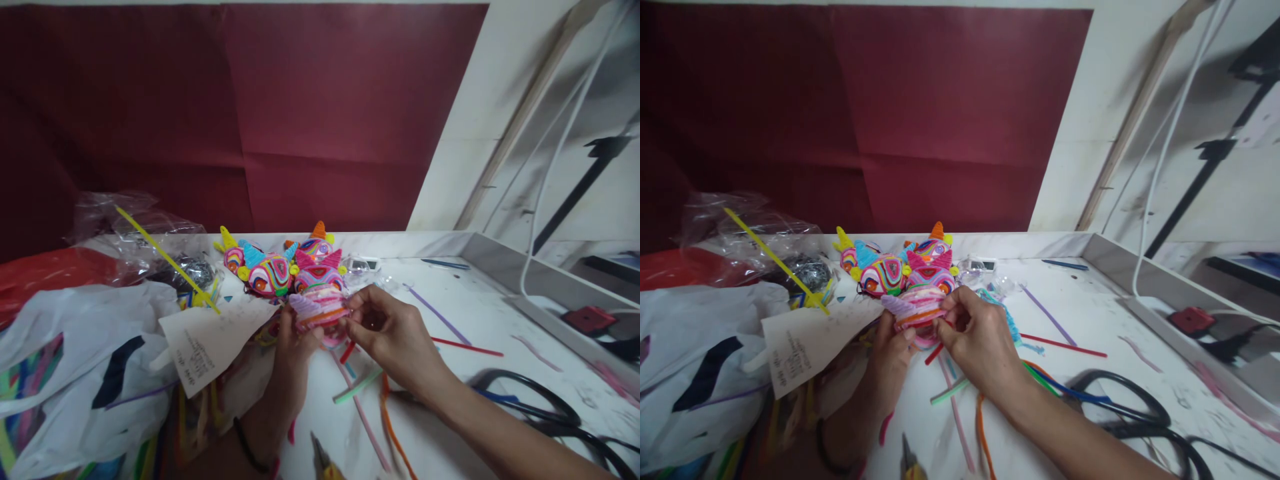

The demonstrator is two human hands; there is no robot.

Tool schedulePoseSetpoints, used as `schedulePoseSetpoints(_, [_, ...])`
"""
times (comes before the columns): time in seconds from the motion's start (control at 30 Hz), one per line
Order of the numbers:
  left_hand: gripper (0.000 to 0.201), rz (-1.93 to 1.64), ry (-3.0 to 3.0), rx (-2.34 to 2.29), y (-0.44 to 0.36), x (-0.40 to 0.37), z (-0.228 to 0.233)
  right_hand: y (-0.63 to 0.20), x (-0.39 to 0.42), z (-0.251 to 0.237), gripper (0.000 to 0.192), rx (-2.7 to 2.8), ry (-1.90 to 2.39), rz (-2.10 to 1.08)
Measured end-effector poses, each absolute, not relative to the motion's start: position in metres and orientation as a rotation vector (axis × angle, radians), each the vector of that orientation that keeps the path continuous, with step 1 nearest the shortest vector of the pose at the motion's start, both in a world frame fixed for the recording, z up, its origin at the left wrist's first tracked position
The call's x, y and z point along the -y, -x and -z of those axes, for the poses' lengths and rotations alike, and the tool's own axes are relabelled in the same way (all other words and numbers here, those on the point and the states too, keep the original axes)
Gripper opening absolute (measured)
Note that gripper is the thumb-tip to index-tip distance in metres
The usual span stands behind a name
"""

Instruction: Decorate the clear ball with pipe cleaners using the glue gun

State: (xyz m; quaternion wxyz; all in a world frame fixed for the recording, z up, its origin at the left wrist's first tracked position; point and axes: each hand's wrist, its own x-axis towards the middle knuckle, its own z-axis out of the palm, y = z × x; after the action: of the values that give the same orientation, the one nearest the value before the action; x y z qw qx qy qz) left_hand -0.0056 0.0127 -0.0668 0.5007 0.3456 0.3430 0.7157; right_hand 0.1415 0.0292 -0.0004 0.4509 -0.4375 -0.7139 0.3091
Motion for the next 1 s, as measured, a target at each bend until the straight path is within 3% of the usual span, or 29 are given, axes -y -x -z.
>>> schedulePoseSetpoints(1.0, [0.047, -1.759, -0.905, -0.932, 0.0097, -0.0138, 0.0682, -0.1403, -0.0269, -0.0031, 0.009, 1.740, 1.065, -0.730])
